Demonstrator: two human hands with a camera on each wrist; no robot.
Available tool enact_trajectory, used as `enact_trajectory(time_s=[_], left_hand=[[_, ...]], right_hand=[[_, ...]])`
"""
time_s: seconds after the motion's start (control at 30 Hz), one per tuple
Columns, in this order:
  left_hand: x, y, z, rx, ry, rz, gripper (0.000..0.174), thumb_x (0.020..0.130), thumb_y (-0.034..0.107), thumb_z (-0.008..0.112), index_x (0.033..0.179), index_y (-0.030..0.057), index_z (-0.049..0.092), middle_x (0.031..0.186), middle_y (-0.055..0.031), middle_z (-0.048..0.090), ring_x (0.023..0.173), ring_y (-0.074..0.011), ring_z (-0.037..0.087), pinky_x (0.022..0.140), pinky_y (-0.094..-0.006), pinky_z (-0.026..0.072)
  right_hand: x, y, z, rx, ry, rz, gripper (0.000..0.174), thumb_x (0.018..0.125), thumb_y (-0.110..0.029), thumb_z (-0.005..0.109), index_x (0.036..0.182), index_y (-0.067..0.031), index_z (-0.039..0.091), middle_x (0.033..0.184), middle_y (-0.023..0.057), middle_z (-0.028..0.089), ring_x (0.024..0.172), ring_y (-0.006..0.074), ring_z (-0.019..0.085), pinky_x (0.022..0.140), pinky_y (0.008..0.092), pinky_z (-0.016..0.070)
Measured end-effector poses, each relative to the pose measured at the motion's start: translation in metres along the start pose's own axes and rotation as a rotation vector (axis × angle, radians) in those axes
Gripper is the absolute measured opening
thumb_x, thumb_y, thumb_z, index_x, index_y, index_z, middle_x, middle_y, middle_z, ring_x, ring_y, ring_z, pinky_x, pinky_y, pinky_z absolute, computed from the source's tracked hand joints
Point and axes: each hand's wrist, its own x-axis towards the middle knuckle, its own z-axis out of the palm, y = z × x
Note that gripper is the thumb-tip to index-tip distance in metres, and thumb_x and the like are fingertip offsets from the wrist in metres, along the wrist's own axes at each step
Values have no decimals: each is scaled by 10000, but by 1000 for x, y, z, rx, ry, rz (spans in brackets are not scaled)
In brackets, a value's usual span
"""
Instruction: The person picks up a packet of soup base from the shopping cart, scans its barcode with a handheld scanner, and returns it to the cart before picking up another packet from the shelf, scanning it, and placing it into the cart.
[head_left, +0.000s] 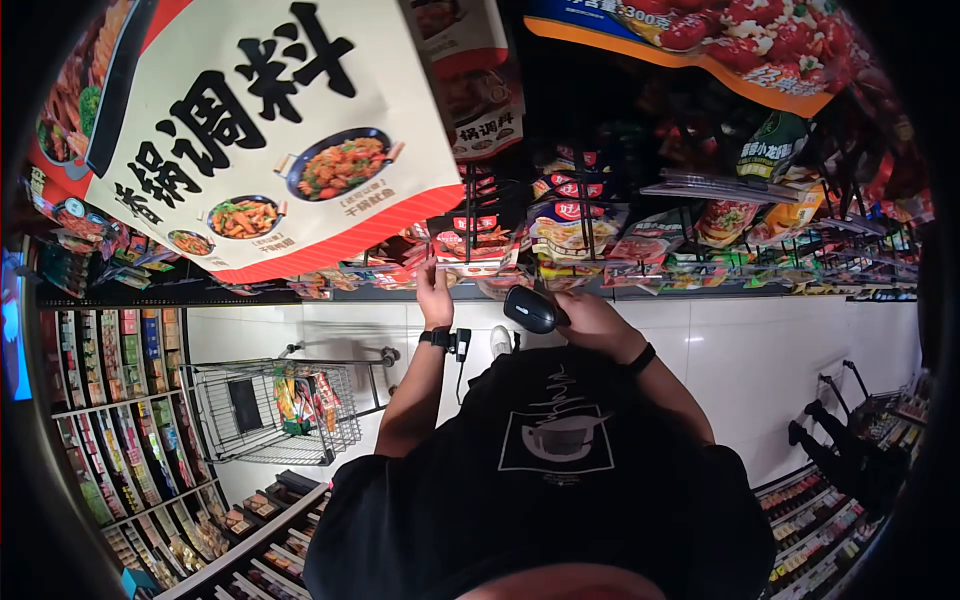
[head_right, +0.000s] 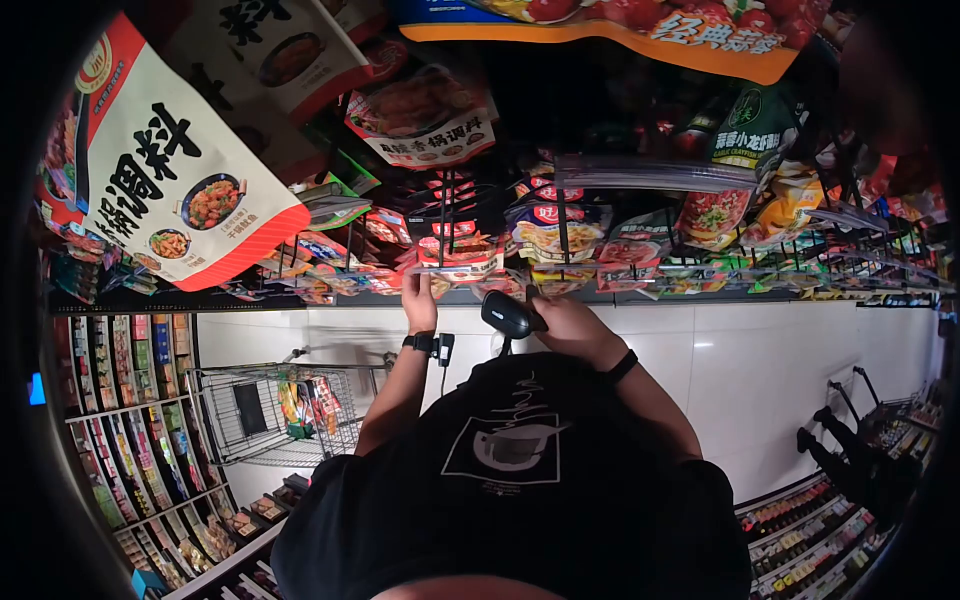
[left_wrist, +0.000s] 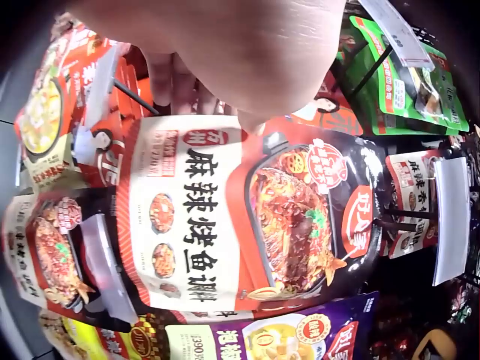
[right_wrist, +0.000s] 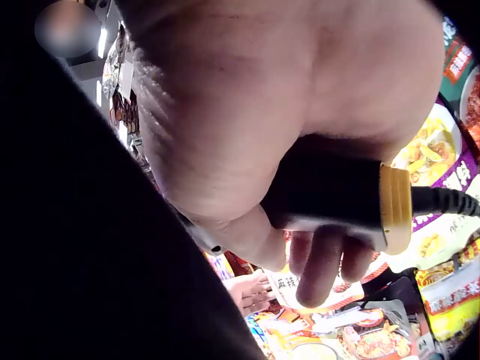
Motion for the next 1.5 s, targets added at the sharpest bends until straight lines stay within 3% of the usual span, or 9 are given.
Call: enact_trajectory(time_s=[0.17,0.43,0.53,0.63,0.77,0.83,0.93,1.33,1.5], left_hand=[[-51,-30,-29,224,-8,-119,168,924,131,525,1023,1,567,892,-43,615,833,-119,562,792,-258,447],[-176,-149,-122,1116,-1014,-553,366,835,368,533,914,34,660,915,-175,652,837,-328,624,771,-412,480],[-216,-159,-126,1093,-911,-456,364,819,361,552,906,25,661,899,-169,657,814,-322,624,761,-409,487],[-247,-139,-105,655,-299,-777,373,824,303,613,1048,7,638,926,-119,672,794,-205,645,736,-341,510],[-269,-95,-79,648,-207,-691,393,820,313,588,1080,21,631,1048,-166,648,1017,-289,601,890,-364,459],[-281,-66,-70,583,-111,-718,407,832,302,583,1114,9,610,1089,-175,632,1051,-294,585,914,-364,446],[-302,-44,-73,574,-24,-794,425,849,311,580,1149,9,587,1118,-172,620,1066,-281,576,918,-352,443],[-435,-111,-128,427,172,-1028,382,800,282,617,1079,22,638,981,-139,666,892,-239,630,802,-354,487],[-461,-127,-148,347,226,-900,364,838,260,626,1103,12,612,915,-96,666,808,-185,625,754,-340,494]], right_hand=[[-14,32,-2,-57,-105,79,285,729,-107,570,994,-7,540,912,216,609,885,373,595,761,440,477],[-66,145,18,-257,-263,420,228,687,-152,572,858,-17,640,861,218,632,867,375,608,746,446,483],[-97,232,40,-192,-306,587,230,664,-170,603,825,-10,640,798,213,653,768,334,652,702,412,514],[-131,294,54,-68,-313,703,196,649,-156,636,740,17,653,648,150,653,583,237,658,576,348,522],[-160,315,58,140,-492,973,310,639,-236,684,807,23,660,739,165,662,672,272,664,641,362,525],[-158,284,40,-60,-564,921,362,645,-278,698,862,10,662,845,202,662,810,314,655,714,392,510],[-144,292,48,-285,-666,712,115,699,-60,660,772,24,634,679,117,651,577,222,650,524,335,512],[-40,253,100,-108,-415,636,141,681,-70,606,753,50,595,582,143,608,464,222,615,426,342,478],[-31,220,127,-276,-466,555,189,684,-111,567,760,48,636,608,162,636,555,249,660,568,354,528]])
